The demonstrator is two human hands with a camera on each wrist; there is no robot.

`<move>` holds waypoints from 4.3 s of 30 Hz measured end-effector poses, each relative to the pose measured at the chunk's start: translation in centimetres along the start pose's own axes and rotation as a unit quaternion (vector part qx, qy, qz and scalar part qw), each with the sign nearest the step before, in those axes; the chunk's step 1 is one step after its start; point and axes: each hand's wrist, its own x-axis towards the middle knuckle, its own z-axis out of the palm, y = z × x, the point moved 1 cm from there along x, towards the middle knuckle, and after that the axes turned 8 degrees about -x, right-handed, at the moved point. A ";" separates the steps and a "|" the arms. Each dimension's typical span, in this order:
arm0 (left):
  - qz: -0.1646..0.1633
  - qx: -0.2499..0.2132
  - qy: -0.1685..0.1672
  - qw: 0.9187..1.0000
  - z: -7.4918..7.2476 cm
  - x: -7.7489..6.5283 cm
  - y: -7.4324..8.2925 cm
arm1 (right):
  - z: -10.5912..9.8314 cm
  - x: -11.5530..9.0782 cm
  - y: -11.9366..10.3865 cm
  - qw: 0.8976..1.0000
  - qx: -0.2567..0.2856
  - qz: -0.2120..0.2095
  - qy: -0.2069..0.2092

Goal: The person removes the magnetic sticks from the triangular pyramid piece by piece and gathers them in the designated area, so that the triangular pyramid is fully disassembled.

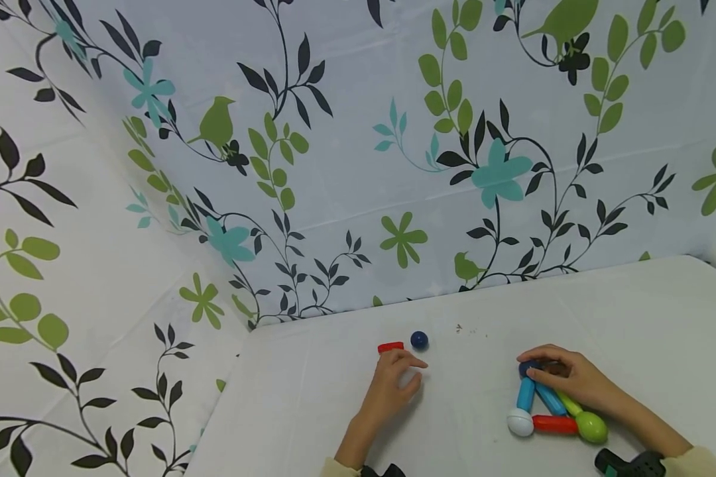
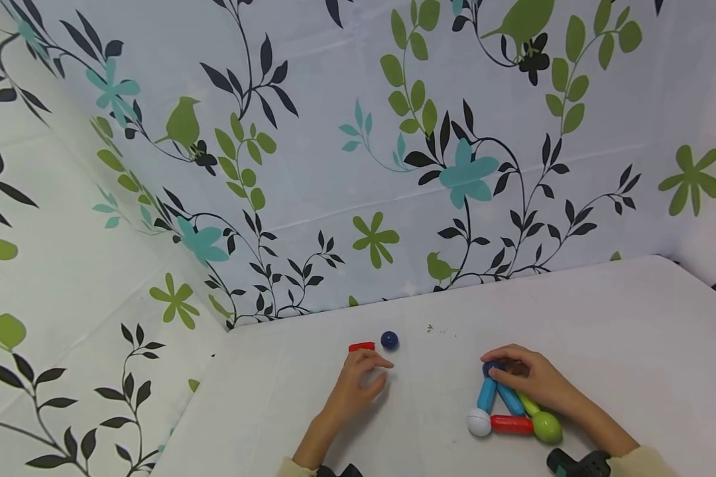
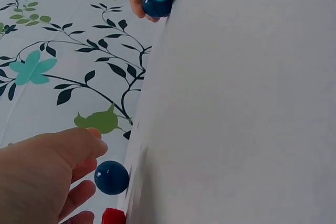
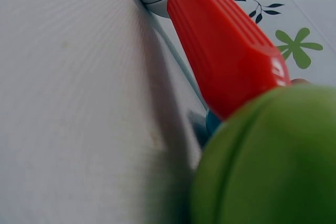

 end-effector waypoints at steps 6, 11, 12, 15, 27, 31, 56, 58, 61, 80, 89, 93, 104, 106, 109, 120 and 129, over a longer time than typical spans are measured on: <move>0.001 -0.013 -0.042 0.999 0.9 0.2 0.5 | 0.1 0.2 0.1 1.000 0.004 -0.022 0.003; 0.005 -0.018 -0.084 0.996 1.5 0.2 0.7 | 0.1 0.3 0.1 1.000 0.010 -0.027 0.003; 0.005 -0.018 -0.092 0.996 1.6 0.3 0.7 | 0.2 0.3 0.1 1.000 0.010 -0.026 0.003; 0.006 -0.027 -0.112 0.993 1.9 0.4 0.8 | 0.2 0.3 0.0 1.000 0.008 -0.025 0.003; -0.002 -0.084 -0.154 0.984 3.0 0.6 1.2 | 0.2 0.1 0.0 1.000 0.008 -0.021 0.023; 0.004 -0.085 -0.158 0.984 3.3 0.7 1.7 | 0.2 0.0 0.1 0.999 0.010 -0.017 0.026; 0.056 -0.161 -0.247 0.954 5.2 0.6 4.5 | 0.5 0.0 -0.2 1.000 0.025 -0.007 0.007; 0.051 -0.158 -0.253 0.953 5.2 0.5 4.7 | 0.5 0.0 -0.2 1.000 0.024 -0.009 0.005; 0.031 -0.156 -0.258 0.953 5.4 0.5 4.9 | 0.5 0.0 -0.3 1.000 0.025 -0.008 0.006; 0.001 -0.144 -0.219 0.965 5.9 0.6 5.9 | 0.6 0.1 -0.3 1.000 0.017 -0.020 0.014; -0.029 -0.180 -0.210 0.961 5.7 0.8 5.7 | 0.7 0.5 -0.5 0.999 0.032 -0.032 0.013; -0.025 -0.190 -0.212 0.958 5.7 0.7 5.7 | 0.6 0.4 -0.6 0.999 0.022 -0.025 0.012; -0.018 -0.181 -0.215 0.960 5.7 0.5 5.9 | 0.4 0.3 -0.6 1.000 0.009 -0.024 0.018; -0.021 -0.177 -0.216 0.960 5.7 0.5 5.9 | 0.4 0.3 -0.6 0.999 0.012 -0.024 0.017; -0.027 -0.171 -0.219 0.960 5.8 0.5 5.9 | 0.4 0.2 -0.5 1.000 0.013 -0.021 0.015; -0.028 -0.168 -0.206 0.964 6.0 0.5 5.7 | 0.5 0.2 -0.4 1.000 0.018 -0.020 0.017; -0.006 -0.151 -0.177 0.973 6.1 0.4 5.3 | 0.6 0.1 -0.3 1.000 0.011 -0.012 0.016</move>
